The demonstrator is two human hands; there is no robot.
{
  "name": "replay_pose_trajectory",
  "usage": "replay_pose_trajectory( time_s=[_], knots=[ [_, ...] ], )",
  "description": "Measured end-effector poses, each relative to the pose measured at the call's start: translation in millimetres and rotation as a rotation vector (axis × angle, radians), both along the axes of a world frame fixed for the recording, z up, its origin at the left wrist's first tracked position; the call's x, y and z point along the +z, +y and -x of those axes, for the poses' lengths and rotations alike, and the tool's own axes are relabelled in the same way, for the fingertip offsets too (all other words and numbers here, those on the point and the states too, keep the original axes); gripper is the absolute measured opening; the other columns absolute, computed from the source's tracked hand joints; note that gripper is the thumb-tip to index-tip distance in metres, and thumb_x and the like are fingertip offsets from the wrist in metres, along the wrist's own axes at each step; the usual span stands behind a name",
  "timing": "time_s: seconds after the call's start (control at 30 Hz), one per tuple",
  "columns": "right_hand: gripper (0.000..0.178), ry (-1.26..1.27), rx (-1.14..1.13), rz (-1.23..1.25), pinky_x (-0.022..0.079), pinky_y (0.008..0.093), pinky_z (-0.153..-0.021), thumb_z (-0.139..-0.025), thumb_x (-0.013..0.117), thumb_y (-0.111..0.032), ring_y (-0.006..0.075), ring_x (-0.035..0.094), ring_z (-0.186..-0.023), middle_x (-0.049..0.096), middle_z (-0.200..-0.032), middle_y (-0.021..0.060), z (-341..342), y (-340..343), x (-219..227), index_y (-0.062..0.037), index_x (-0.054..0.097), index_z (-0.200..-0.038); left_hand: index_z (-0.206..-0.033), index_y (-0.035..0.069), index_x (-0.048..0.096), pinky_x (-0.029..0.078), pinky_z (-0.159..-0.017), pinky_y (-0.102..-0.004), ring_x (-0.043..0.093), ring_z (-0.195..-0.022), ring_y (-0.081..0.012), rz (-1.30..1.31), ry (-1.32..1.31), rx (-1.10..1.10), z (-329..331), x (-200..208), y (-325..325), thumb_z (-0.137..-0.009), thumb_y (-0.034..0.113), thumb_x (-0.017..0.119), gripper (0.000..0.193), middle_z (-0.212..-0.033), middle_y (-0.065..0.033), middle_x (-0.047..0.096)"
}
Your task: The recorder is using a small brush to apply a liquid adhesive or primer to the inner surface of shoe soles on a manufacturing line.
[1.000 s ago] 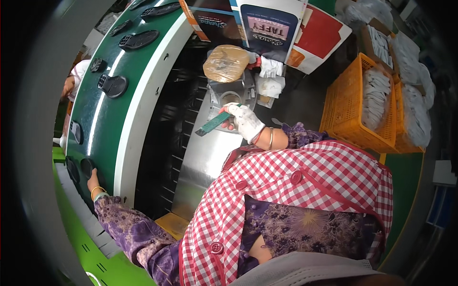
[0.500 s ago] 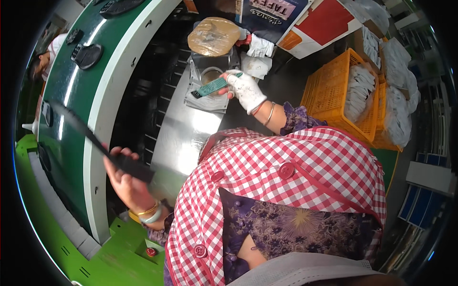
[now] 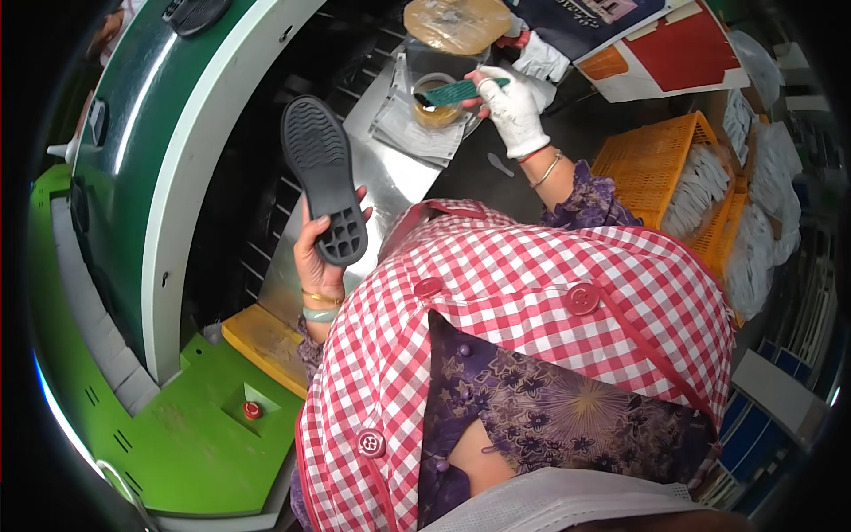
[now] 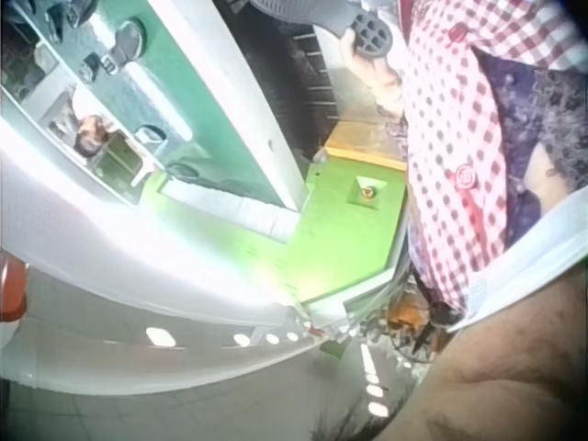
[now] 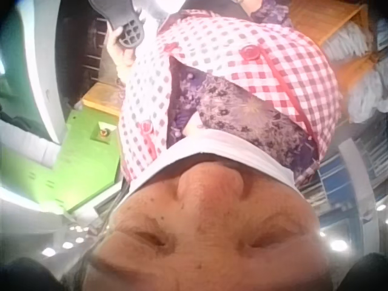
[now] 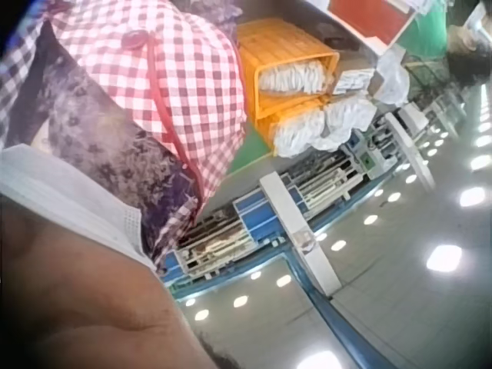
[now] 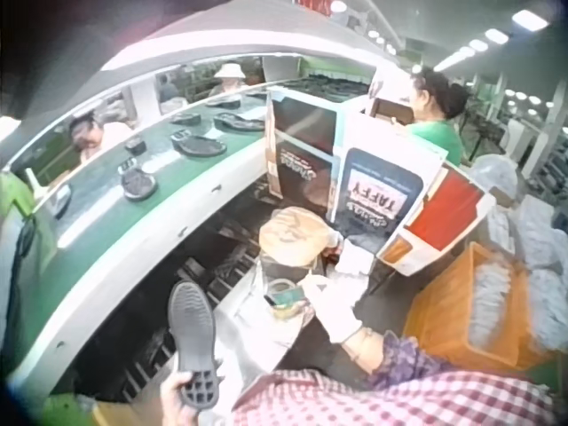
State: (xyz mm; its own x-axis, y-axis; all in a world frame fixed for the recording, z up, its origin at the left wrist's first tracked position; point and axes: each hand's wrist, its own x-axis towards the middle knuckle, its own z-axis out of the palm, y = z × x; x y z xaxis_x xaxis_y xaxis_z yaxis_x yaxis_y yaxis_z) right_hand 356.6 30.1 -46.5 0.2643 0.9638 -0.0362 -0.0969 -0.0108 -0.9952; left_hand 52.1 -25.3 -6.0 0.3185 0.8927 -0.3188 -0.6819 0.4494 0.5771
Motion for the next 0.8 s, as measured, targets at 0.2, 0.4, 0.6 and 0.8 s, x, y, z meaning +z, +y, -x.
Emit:
replay_pose_trajectory(
  time_s=[0.2, 0.4, 0.6, 0.8],
  knots=[
    [0.027, -0.14, -0.024, 0.054, 0.041, 0.0171, -0.051, -0.088, 0.058, -0.023, 0.0063, 0.062, -0.069, 0.065, -0.089, 0.0026, -6, 9, -4, -0.0025, 0.061, -0.105, -0.127, 0.0, 0.041, 0.049, -0.087, -0.0469, 0.045, -0.116, -0.042, 0.116, -0.152, -0.016, -3, -22, -3, -0.089, 0.029, 0.038, 0.048, -0.124, -0.0208, 0.048],
    [0.029, -0.461, 0.034, 0.082, 0.045, 0.0179, -0.058, -0.086, 0.059, -0.021, 0.0092, 0.064, -0.07, 0.067, -0.089, 0.0048, -11, 18, -25, 0.0003, 0.061, -0.106, -0.128, 0.002, 0.041, 0.049, -0.088, -0.0459, 0.047, -0.116, -0.0401, 0.081, -0.078, -0.013, -4, -27, -7, -0.091, 0.028, 0.036, 0.046, -0.126, -0.0195, 0.047],
    [0.023, -0.658, 0.047, -0.026, 0.049, 0.0252, -0.07, -0.084, 0.059, -0.022, 0.0143, 0.065, -0.079, 0.068, -0.089, 0.0082, -10, 22, -57, -0.0064, 0.065, -0.1, -0.127, 0.004, 0.042, 0.049, -0.089, -0.0442, 0.05, -0.114, -0.0369, 0.171, 0.006, 0.019, 5, -55, -13, -0.09, 0.026, 0.041, 0.044, -0.122, -0.017, 0.051],
    [0.026, -0.619, 0.006, 0.006, 0.046, 0.0306, -0.08, -0.083, 0.059, -0.027, 0.0248, 0.062, -0.091, 0.066, -0.097, 0.0108, -9, 19, -62, -0.0074, 0.065, -0.099, -0.132, 0.002, 0.037, 0.049, -0.083, -0.0326, 0.059, -0.099, -0.0233, 0.243, 0.378, -0.006, 41, -115, -8, -0.082, 0.006, 0.05, 0.052, -0.116, -0.0131, 0.055]
  ],
)
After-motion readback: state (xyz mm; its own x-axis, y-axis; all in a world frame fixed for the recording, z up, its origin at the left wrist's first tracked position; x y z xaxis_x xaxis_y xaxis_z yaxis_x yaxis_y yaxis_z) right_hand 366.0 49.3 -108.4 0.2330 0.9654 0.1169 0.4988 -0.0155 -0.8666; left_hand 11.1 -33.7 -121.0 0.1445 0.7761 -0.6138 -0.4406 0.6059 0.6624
